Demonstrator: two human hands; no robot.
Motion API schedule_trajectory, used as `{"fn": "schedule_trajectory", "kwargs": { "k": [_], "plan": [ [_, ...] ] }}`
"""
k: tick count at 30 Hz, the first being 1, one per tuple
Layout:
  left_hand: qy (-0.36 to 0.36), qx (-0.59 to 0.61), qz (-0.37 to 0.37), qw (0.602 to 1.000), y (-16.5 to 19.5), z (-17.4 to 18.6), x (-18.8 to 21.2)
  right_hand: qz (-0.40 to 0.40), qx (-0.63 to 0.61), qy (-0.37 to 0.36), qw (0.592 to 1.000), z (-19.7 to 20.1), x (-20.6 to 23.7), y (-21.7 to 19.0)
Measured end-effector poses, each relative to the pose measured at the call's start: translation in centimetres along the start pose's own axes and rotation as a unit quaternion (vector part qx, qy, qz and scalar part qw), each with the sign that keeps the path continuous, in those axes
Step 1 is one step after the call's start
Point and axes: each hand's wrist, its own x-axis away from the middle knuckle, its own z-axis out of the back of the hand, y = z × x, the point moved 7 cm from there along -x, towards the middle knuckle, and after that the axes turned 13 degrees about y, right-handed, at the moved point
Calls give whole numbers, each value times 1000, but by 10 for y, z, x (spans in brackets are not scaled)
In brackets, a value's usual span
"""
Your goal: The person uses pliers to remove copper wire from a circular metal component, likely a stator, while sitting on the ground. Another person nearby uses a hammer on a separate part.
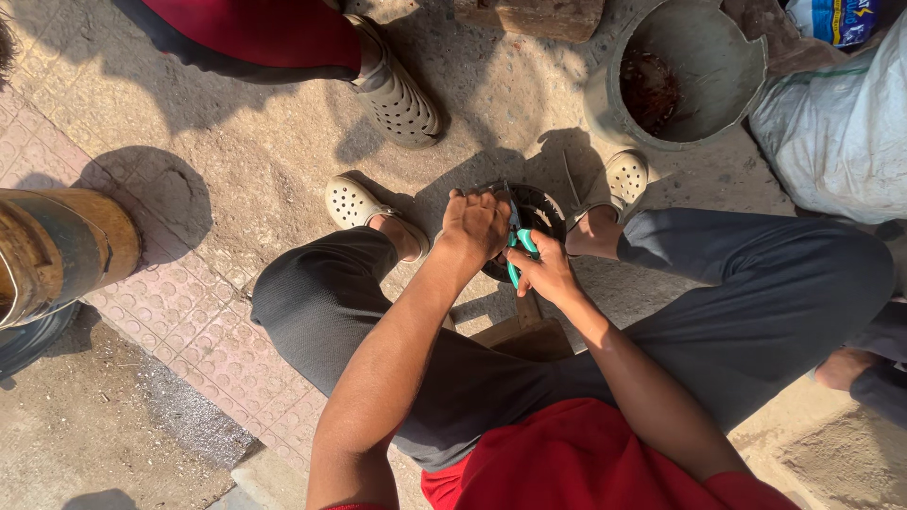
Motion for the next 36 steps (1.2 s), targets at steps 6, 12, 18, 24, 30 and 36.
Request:
{"fn": "schedule_trajectory", "kwargs": {
  "k": [6, 12, 18, 24, 30, 36],
  "plan": [
    [-5, 10, 5, 1000, -1, -2, -1, -2, 0, -1, 1000, 0, 1, 1],
    [-14, 5, -2, 1000, -1, 5, 5, -9, -2, 1, 1000, 0, -1, 6],
    [-10, -3, -7, 1000, -2, 3, 3, 8, 2, 4, 1000, 2, -4, 17],
    [19, 8, 7, 1000, -4, -2, 5, 48, -82, 1, 996, 6, -4, 14],
    [-4, 6, 3, 1000, -2, 0, 5, -1, 18, 17, 1000, 5, -5, 13],
    [-19, -6, -5, 1000, -2, 5, 10, 0, 11, 8, 1000, 1, -3, 10]
  ]
}}
